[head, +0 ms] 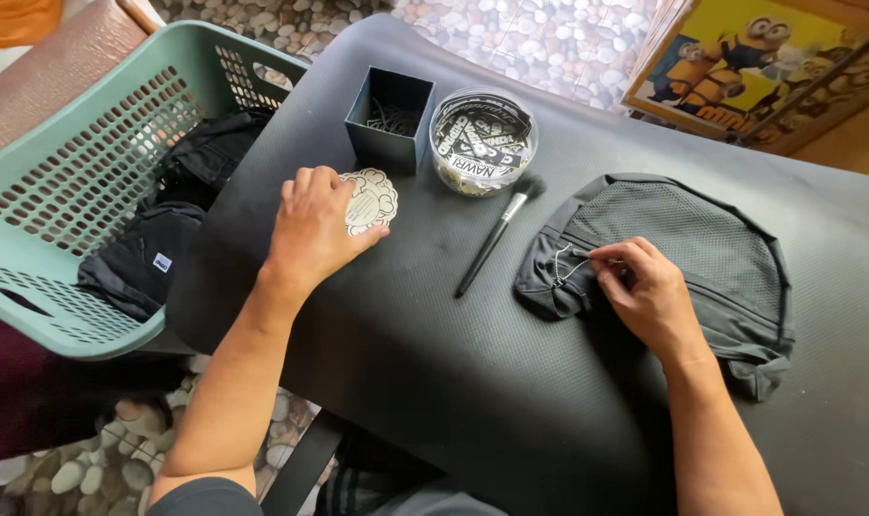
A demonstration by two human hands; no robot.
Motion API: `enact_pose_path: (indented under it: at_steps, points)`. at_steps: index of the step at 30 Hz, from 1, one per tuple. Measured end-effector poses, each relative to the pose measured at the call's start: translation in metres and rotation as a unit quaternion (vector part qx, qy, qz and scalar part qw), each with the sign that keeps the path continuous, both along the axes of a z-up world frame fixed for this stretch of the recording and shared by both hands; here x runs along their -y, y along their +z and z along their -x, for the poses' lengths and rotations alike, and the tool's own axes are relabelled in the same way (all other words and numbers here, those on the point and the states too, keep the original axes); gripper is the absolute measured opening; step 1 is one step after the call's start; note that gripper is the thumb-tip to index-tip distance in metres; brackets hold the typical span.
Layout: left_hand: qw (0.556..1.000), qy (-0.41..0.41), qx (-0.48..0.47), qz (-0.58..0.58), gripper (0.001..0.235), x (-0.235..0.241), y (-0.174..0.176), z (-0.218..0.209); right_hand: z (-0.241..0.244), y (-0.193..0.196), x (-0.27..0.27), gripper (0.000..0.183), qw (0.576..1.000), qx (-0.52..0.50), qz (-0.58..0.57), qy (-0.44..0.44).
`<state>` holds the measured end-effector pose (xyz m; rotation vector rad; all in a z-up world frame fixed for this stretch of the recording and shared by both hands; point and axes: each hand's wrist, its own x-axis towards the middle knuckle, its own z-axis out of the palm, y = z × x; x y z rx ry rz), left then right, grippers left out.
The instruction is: The person attaches a bear-shaped tag to a black bag using a safety pin, then uses a brush to clean the bag's surface. Finally, they place the bag into a clear plastic bag.
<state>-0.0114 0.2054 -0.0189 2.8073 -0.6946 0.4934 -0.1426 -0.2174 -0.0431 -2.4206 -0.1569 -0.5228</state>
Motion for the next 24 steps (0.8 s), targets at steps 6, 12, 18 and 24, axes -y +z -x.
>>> enact_pose_path:
  at_steps: [6, 12, 18, 24]
  points:
    - [1.0, 0.008, 0.014, 0.002, 0.063, 0.001, -0.022, -0.004, 0.001, 0.004, -0.002, 0.014, 1.0, -0.006, 0.0, 0.0]
    - [1.0, 0.001, 0.005, 0.019, 0.049, 0.004, -0.022, 0.0, 0.001, 0.005, -0.001, 0.015, 1.0, -0.004, 0.003, 0.003]
    - [0.997, 0.01, 0.07, 0.044, 0.027, 0.004, -0.014, 0.01, 0.001, 0.002, 0.0, 0.015, 1.0, -0.002, 0.005, 0.004]
    - [0.977, 0.029, 0.207, 0.047, 0.013, 0.001, 0.01, 0.011, 0.0, -0.002, 0.004, 0.016, 1.0, 0.006, 0.008, 0.017]
